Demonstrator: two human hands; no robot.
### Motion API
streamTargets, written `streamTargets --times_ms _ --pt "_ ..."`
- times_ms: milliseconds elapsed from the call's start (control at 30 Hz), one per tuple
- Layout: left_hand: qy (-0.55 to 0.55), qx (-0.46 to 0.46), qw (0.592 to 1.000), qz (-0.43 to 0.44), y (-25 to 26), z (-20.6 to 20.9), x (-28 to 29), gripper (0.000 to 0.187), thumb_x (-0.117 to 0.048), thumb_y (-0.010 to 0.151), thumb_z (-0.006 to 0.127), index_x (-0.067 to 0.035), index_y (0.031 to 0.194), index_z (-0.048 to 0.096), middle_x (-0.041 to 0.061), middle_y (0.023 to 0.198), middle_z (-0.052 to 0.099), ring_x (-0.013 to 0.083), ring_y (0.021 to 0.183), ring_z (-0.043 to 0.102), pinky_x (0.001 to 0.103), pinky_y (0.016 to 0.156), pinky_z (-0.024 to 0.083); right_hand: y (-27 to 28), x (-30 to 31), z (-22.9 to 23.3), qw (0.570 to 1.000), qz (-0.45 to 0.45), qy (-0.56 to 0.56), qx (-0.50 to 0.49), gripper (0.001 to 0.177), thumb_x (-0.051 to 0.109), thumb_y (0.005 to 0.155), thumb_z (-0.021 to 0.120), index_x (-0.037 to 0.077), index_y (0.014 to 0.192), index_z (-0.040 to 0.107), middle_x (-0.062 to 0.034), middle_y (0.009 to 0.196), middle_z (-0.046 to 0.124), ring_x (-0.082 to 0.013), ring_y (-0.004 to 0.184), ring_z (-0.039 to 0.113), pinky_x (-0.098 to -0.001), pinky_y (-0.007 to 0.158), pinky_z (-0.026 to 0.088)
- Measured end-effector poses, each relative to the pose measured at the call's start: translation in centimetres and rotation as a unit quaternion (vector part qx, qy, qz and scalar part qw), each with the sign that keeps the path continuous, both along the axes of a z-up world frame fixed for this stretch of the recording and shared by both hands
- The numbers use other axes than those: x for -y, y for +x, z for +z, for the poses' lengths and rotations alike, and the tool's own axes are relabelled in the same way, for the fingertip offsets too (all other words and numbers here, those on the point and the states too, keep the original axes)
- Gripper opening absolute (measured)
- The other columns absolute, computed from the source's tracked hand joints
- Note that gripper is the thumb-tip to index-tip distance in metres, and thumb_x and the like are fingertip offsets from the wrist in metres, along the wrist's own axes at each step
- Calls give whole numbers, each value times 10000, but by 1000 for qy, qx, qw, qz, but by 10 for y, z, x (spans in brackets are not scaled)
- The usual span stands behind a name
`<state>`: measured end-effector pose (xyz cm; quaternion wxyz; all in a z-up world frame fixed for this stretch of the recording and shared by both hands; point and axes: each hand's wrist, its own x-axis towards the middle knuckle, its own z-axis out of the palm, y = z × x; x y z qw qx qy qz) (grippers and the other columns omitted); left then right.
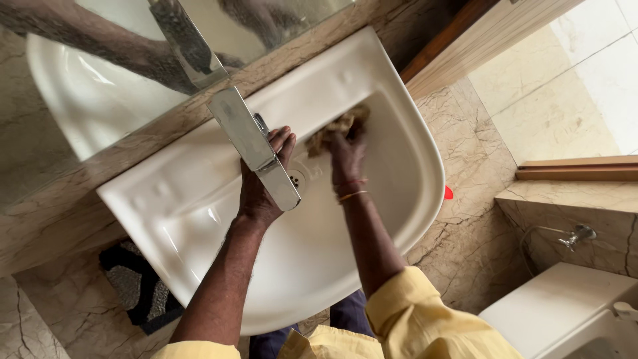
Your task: The person wipes the inside and outside of a porcelain sink and its pedestal with a cloth.
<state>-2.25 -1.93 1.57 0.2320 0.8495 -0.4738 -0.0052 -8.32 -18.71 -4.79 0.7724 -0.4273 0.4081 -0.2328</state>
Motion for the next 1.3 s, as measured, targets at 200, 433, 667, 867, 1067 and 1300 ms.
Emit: streamTargets --times_ms 200,433,667,867,1067,1300 --pt "-3 13 1000 -9 2 4 0 752 -104 804 684 3 1510 448 155 1565 471 335 1452 426 581 1181 310 -2 -30 -21 989 106 -96 -22 425 20 881 730 -67 1258 554 -166 1088 638 -235 974 682 -344 797 615" --pt "-26 0 1000 -3 -2 -3 -5 749 -97 850 665 -68 1559 426 88 1608 452 295 1500 412 519 1214 319 -2 26 -18 998 -6 -32 45 381 40 915 637 1 1258 477 -194 962 609 -244 743 633 -342 607 579" --pt "-32 13 999 -1 -2 -3 -3 758 -77 854 669 -77 1569 417 79 1621 438 276 1513 390 514 1230 302 3 -37 -14 992 124 -8 13 342 -1 846 705 -41 1146 544 -127 980 646 -204 831 734 -294 692 664" --pt "-12 -6 1000 0 -3 -1 -5 782 -92 828 678 -67 1564 413 83 1620 426 272 1514 372 510 1225 286 0 12 -1 994 43 -48 87 186 15 904 607 -46 1075 567 -166 820 644 -244 665 659 -340 546 594" --pt "-16 0 1000 4 -3 -2 -3 771 -129 842 715 -80 1558 433 76 1621 430 259 1515 371 503 1224 284 4 -29 -7 990 128 -12 -63 341 4 849 685 -47 1140 514 -162 1009 657 -237 872 723 -318 689 626" --pt "13 -38 999 12 -3 6 -3 876 -149 721 732 -74 1539 430 87 1601 429 261 1499 369 501 1196 301 -8 34 3 991 31 -103 77 362 34 944 619 14 1285 501 -138 1036 642 -222 875 683 -332 716 638"
